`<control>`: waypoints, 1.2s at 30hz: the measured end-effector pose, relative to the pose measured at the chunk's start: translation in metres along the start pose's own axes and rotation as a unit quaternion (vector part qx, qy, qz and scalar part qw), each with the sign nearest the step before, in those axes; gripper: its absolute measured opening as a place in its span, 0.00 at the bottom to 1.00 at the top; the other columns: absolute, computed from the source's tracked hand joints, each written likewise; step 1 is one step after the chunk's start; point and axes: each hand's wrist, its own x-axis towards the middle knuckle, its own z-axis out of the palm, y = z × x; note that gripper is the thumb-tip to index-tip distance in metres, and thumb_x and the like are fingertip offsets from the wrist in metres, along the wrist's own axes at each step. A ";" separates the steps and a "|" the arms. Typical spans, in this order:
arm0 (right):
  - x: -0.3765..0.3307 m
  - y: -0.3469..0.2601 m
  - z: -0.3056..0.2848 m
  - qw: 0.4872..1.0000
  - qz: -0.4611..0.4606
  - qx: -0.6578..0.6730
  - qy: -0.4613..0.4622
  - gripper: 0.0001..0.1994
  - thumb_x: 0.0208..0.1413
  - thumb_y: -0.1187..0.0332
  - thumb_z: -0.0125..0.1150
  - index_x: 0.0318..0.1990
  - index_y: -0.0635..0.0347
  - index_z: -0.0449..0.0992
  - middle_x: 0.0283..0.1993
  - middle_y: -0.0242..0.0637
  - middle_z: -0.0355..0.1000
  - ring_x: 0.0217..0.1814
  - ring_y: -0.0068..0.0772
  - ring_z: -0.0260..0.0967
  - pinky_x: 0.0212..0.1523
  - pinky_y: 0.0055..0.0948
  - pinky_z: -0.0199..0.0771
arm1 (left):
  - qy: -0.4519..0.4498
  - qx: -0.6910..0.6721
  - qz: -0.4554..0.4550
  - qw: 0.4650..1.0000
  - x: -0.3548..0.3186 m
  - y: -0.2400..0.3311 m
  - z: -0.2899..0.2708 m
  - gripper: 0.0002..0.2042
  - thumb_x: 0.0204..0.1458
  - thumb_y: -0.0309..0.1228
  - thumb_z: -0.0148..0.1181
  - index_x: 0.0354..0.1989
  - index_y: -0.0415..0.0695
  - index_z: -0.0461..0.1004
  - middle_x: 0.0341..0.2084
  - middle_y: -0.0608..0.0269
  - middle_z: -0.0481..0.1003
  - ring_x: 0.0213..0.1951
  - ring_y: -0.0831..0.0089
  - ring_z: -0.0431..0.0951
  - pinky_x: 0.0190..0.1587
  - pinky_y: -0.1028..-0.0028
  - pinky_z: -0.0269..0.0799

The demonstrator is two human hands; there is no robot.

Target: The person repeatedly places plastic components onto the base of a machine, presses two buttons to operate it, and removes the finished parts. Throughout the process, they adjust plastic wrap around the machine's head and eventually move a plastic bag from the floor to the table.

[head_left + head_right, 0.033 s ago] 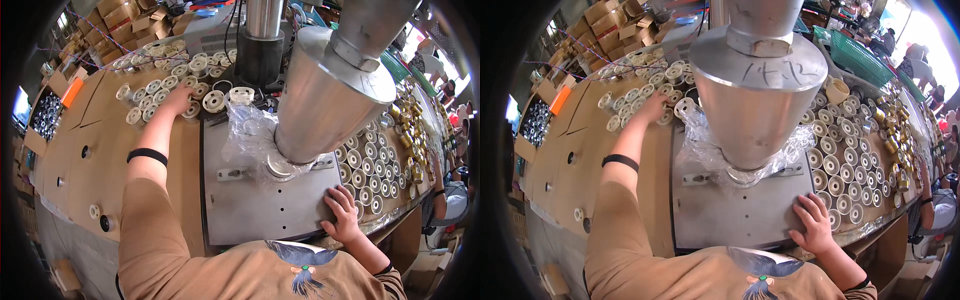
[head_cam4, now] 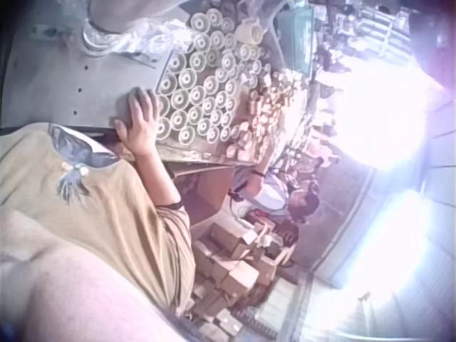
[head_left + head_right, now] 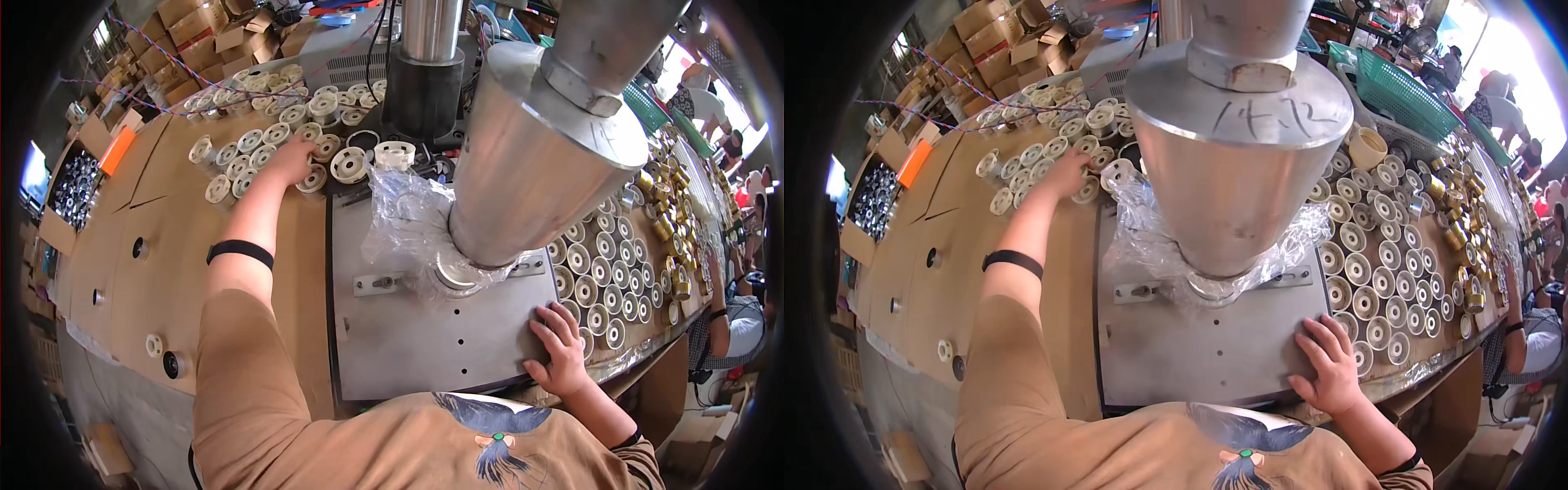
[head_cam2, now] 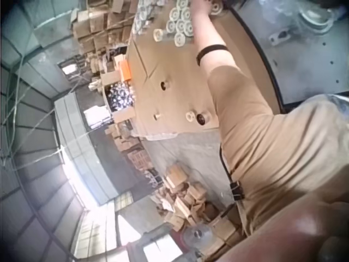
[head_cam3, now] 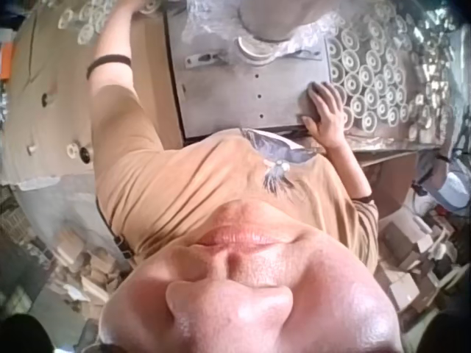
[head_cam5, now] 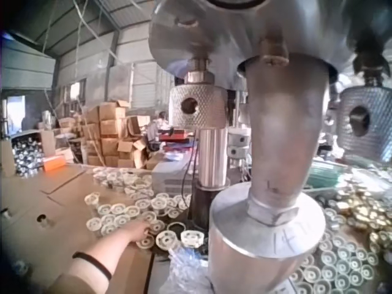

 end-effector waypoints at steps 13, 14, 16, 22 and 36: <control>0.001 0.000 0.000 1.000 0.003 0.000 0.000 0.30 0.45 0.51 0.67 0.54 0.59 0.78 0.64 0.46 0.69 0.70 0.58 0.61 0.68 0.52 0.63 | -0.115 0.160 -0.049 0.979 0.028 0.015 -0.005 0.20 0.45 0.19 0.62 0.49 0.48 0.78 0.49 0.55 0.79 0.52 0.55 0.79 0.52 0.62 0.76; 0.002 0.000 -0.001 1.000 0.002 -0.001 -0.002 0.30 0.45 0.50 0.67 0.54 0.59 0.77 0.64 0.46 0.69 0.70 0.59 0.61 0.68 0.52 0.63 | -0.110 0.133 -0.031 0.984 0.026 0.006 -0.004 0.20 0.45 0.19 0.63 0.48 0.47 0.78 0.49 0.55 0.79 0.51 0.54 0.79 0.52 0.61 0.76; 0.000 -0.001 -0.001 1.000 0.007 0.000 -0.005 0.30 0.46 0.50 0.67 0.54 0.59 0.77 0.64 0.46 0.69 0.70 0.59 0.61 0.68 0.52 0.63 | -0.105 0.136 -0.011 0.985 0.022 0.003 -0.003 0.19 0.44 0.19 0.64 0.47 0.47 0.78 0.48 0.54 0.80 0.51 0.54 0.79 0.52 0.61 0.75; 0.000 0.001 -0.001 1.000 0.003 0.005 -0.003 0.31 0.47 0.49 0.67 0.55 0.60 0.77 0.64 0.46 0.68 0.70 0.59 0.60 0.68 0.52 0.63 | -0.085 0.124 0.034 0.988 0.017 -0.001 -0.005 0.14 0.46 0.22 0.63 0.43 0.45 0.79 0.46 0.51 0.79 0.50 0.52 0.78 0.51 0.60 0.74; -0.001 0.004 0.000 1.000 0.006 0.006 -0.004 0.31 0.49 0.47 0.66 0.55 0.60 0.77 0.64 0.46 0.68 0.70 0.59 0.60 0.68 0.52 0.63 | -0.042 0.062 0.080 0.994 -0.005 -0.019 -0.019 0.12 0.45 0.22 0.67 0.40 0.44 0.79 0.42 0.53 0.80 0.47 0.53 0.79 0.49 0.62 0.74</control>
